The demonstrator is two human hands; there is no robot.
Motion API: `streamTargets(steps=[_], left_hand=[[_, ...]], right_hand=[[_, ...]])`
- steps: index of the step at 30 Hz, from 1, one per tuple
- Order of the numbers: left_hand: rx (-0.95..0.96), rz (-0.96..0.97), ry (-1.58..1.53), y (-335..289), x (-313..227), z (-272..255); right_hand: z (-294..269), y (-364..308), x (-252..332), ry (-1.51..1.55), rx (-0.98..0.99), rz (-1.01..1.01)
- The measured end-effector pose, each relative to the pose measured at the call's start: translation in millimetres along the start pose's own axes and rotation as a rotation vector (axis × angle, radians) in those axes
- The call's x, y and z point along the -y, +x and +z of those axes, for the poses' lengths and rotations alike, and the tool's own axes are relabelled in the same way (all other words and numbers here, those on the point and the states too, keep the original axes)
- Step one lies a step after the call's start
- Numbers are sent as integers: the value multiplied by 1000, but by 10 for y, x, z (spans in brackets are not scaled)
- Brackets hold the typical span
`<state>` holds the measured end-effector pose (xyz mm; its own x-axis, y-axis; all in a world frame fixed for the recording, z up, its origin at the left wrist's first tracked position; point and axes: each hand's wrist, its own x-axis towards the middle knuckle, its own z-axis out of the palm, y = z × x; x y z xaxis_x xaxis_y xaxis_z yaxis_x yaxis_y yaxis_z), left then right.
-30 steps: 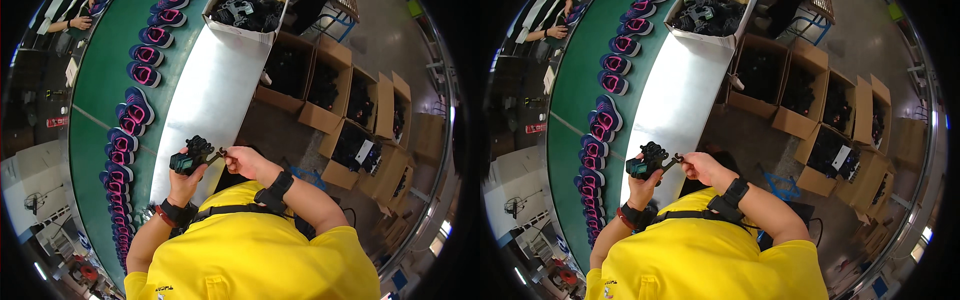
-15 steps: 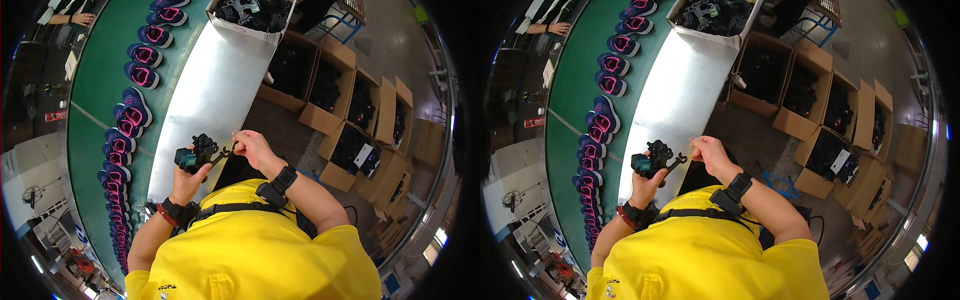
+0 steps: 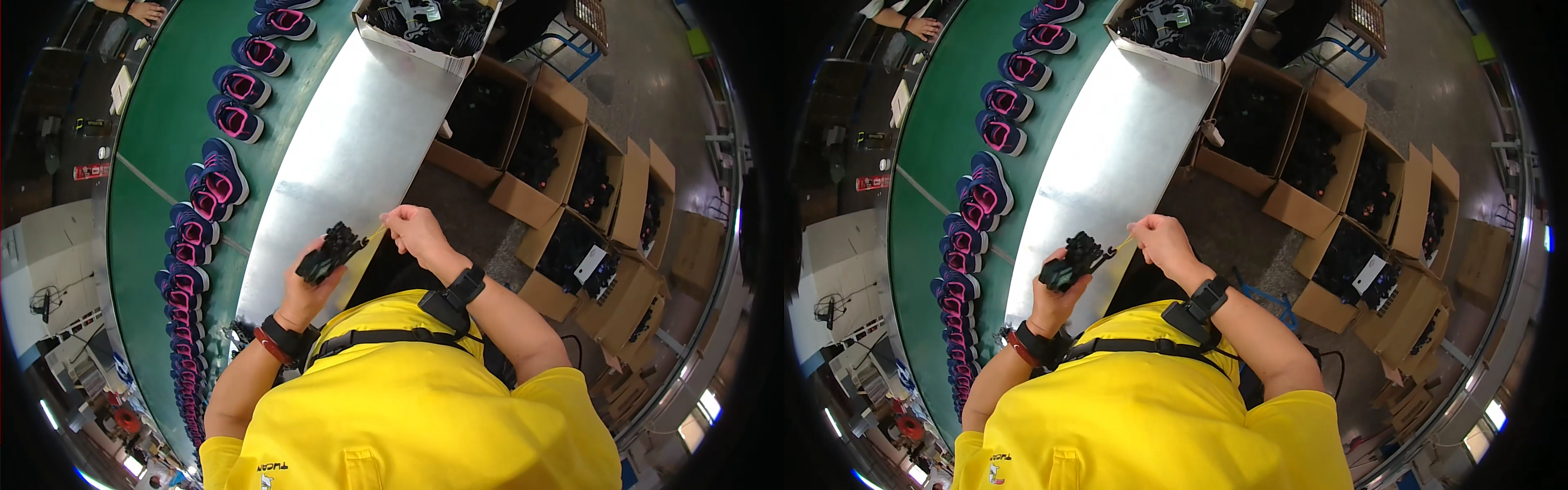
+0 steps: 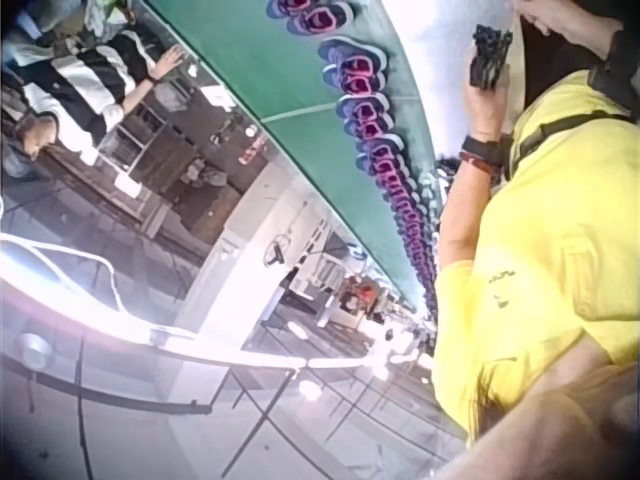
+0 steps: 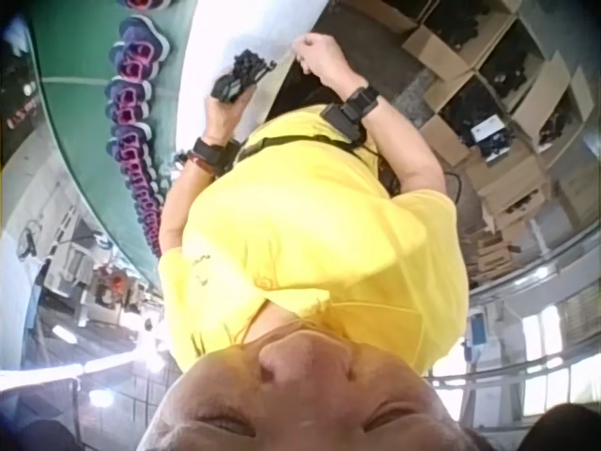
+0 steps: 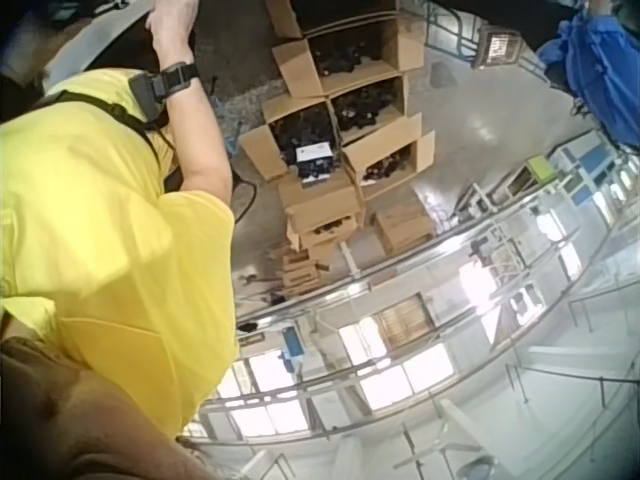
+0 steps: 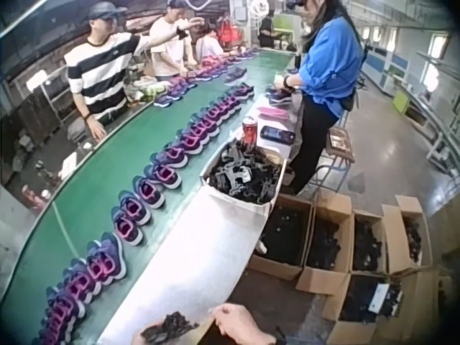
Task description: The person attaches small blue tags to a series of blue and pink sneakers moving along a green conveyor belt. They pick up the tags from a nearby box and clip them onto the shoes one by one.
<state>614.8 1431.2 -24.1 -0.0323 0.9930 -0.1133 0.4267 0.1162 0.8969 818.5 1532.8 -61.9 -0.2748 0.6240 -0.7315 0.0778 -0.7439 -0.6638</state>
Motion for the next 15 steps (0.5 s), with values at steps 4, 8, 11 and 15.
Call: streamTargets(steps=[4,8,11,15], left_hand=[[25,124,113,118,-4,-22],[36,49,42,121,44,-62],[45,-173,-174,134,31,-70],[-5,-364,-316,159,-3,-54]], right_hand=[[-24,-54,234,-585,275,118],[-205,102,232,128,393,356],[-70,111,218,168,134,21],[-22,98,172,-149,399,-69]])
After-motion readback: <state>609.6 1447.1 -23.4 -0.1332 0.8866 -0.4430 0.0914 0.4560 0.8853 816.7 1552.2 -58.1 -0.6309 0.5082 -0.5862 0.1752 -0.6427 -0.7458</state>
